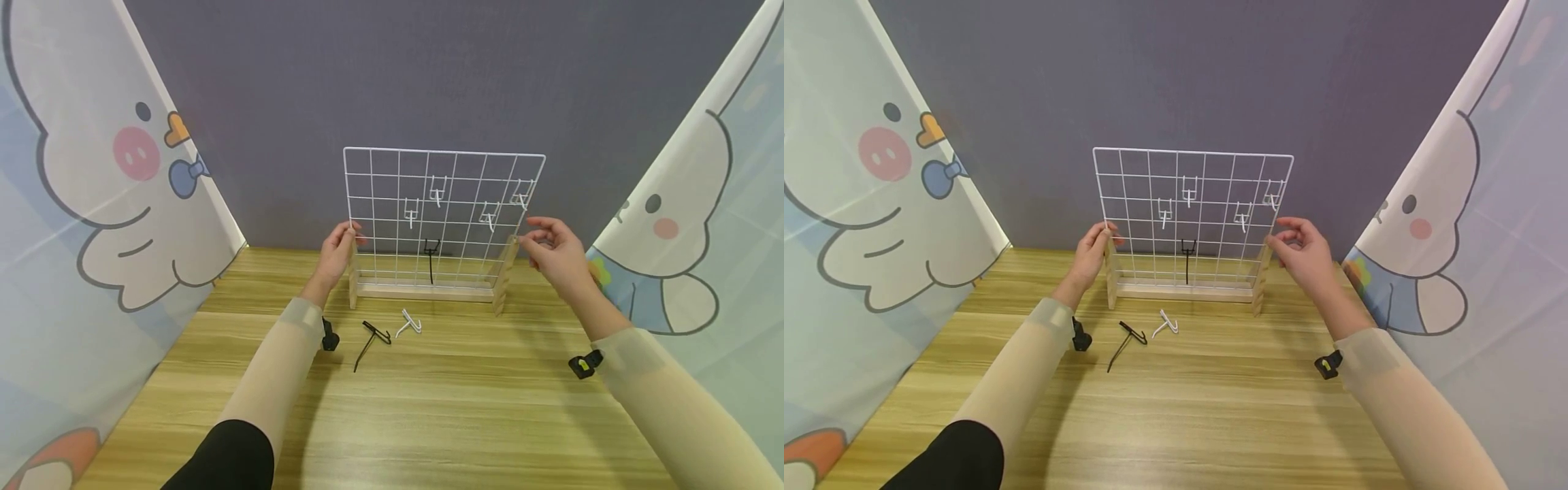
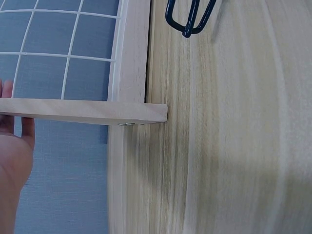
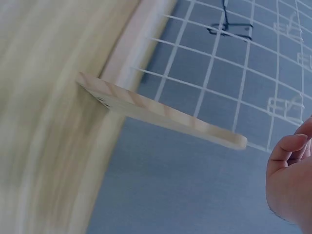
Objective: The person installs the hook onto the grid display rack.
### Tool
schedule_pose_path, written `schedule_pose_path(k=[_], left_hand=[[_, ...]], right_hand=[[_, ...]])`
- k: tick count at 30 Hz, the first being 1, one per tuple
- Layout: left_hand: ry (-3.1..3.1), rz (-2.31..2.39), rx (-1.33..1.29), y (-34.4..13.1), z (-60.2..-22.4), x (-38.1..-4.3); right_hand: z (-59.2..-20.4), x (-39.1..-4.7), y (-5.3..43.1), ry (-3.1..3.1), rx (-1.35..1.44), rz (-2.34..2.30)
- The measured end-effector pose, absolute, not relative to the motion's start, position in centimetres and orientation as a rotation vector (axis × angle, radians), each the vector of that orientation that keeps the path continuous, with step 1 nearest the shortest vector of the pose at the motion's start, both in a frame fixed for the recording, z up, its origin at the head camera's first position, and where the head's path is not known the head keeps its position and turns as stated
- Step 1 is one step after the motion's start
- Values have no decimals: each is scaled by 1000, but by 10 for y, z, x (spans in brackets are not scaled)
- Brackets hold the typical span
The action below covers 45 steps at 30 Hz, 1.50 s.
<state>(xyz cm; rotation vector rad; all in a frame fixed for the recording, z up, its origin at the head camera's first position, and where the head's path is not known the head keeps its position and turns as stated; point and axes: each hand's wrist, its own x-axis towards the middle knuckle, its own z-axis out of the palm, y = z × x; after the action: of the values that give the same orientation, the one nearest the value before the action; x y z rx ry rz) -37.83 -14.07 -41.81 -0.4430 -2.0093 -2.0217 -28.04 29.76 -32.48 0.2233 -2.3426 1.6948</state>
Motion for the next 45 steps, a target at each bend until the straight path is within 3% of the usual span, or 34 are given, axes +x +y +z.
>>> schedule_pose_path(k=[24, 45], left_hand=[[-1998, -2018, -433, -139, -417, -381], [-1987, -2031, -449, -141, -418, -379]], right_hand=[[-420, -263, 245, -2551, 381, 1925], [-461, -265, 194, -2788, 354, 1951]])
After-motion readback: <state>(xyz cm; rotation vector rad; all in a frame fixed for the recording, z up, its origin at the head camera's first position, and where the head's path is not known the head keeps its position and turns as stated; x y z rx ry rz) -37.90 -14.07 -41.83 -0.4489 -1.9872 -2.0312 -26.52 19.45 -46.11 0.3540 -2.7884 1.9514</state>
